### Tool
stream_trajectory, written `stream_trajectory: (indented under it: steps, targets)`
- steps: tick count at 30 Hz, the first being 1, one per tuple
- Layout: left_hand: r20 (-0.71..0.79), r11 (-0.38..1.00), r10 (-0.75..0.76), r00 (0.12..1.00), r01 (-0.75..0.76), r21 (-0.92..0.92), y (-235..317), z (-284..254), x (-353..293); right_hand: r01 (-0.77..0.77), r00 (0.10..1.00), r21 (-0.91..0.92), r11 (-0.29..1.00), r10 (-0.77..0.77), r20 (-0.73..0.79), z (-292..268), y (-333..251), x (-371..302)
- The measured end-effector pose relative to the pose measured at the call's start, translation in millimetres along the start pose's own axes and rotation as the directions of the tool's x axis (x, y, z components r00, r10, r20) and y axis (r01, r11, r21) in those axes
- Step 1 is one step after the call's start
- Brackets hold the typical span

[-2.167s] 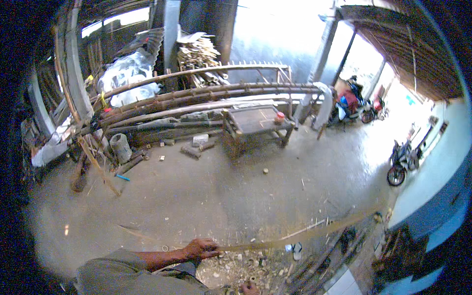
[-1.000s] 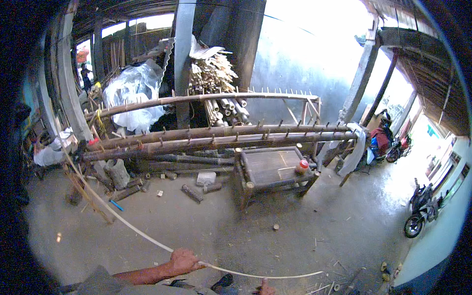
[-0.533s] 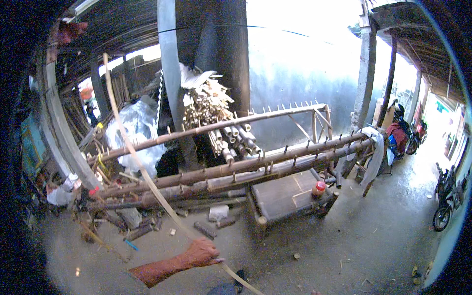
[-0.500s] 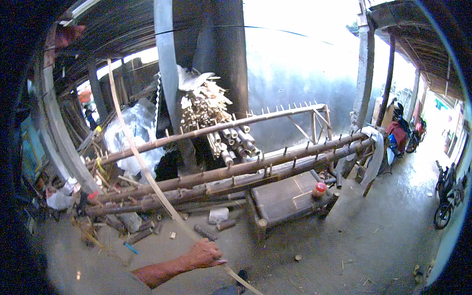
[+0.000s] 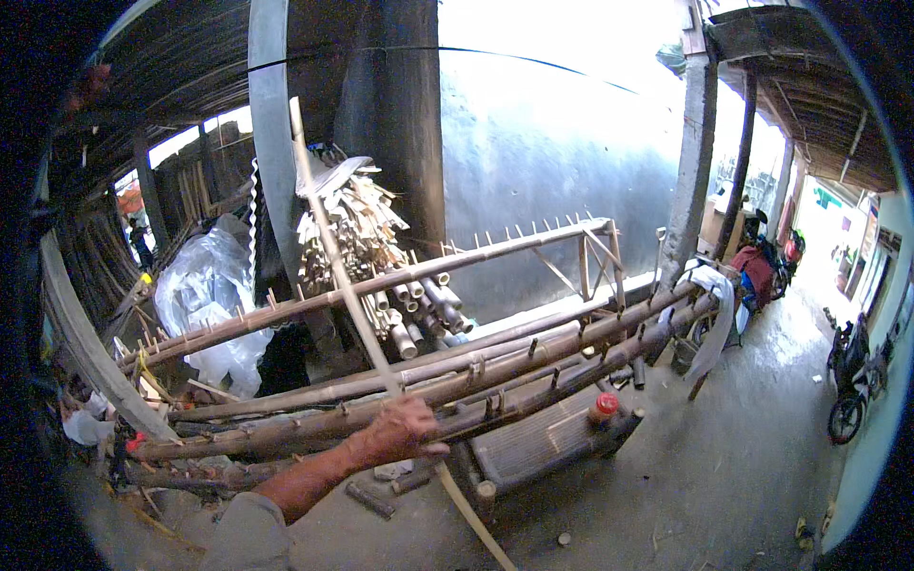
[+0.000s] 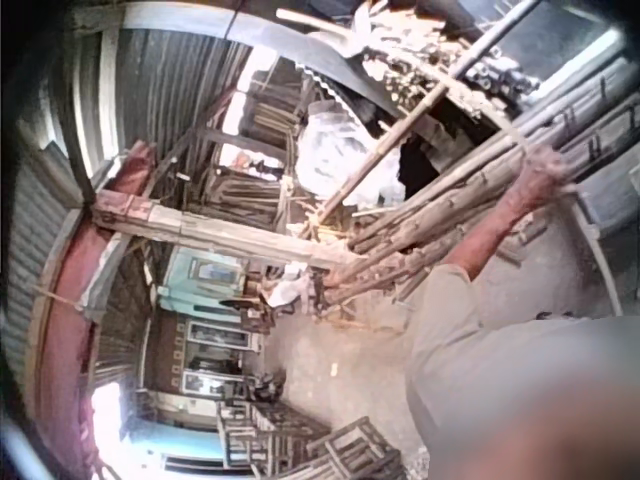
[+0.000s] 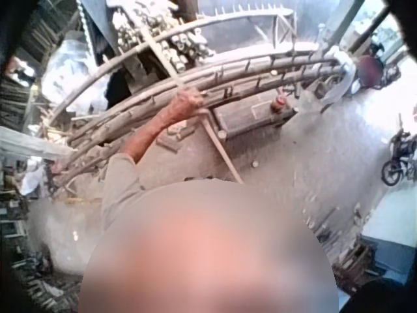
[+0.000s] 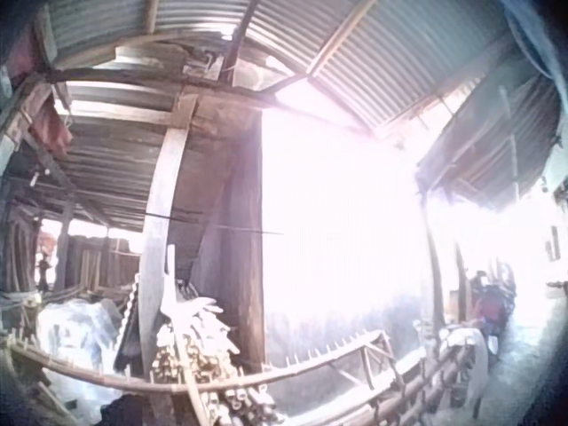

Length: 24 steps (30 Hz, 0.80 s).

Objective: The person splits bamboo strips, measures and marks bamboo poles, and assembles them into a rectangular frame using a knife and tape measure. The person sits on the floor to fit the pieces together.

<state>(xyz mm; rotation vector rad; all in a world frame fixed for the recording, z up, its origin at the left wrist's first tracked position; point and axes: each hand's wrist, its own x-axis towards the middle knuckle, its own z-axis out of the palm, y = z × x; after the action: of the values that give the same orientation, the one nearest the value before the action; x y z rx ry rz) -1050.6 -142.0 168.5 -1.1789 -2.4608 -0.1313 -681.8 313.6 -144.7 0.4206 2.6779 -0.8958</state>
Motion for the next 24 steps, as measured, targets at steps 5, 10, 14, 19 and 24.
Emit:
stream_trajectory:
  steps: [5, 10, 14, 19, 24]
  targets:
    - [-0.551, 0.925, -0.374, 0.746, 0.340, -0.169, -33.5, 0.6, 47.0, 0.303, 0.926, 0.105, 0.947, -0.267, -0.266, -40.9, -162.0, 121.7]
    - [-0.251, 0.299, -0.917, 0.310, 0.119, -0.947, -4.1, 75.3, 79.5, 0.429, 0.899, 0.408, 0.806, -0.339, -0.276, -119.2, -335.9, 238.6]
    - [0.225, -0.235, -0.910, 0.348, 0.011, -0.972, -2.1, 124.8, 101.8, 0.395, 0.857, 0.663, 0.636, -0.516, -0.016, -144.1, -432.0, 297.5]
    - [0.218, -0.227, -0.951, 0.219, -0.018, -0.974, -56.0, 160.0, 127.2, 0.476, 0.643, 0.668, 0.572, -0.745, 0.178, -149.0, -476.8, 340.2]
    - [0.048, -0.047, -0.999, -0.002, 0.204, -0.978, -105.9, 167.5, 124.1, 0.481, 0.578, 0.591, 0.648, -0.741, 0.342, -177.9, -427.6, 343.6]
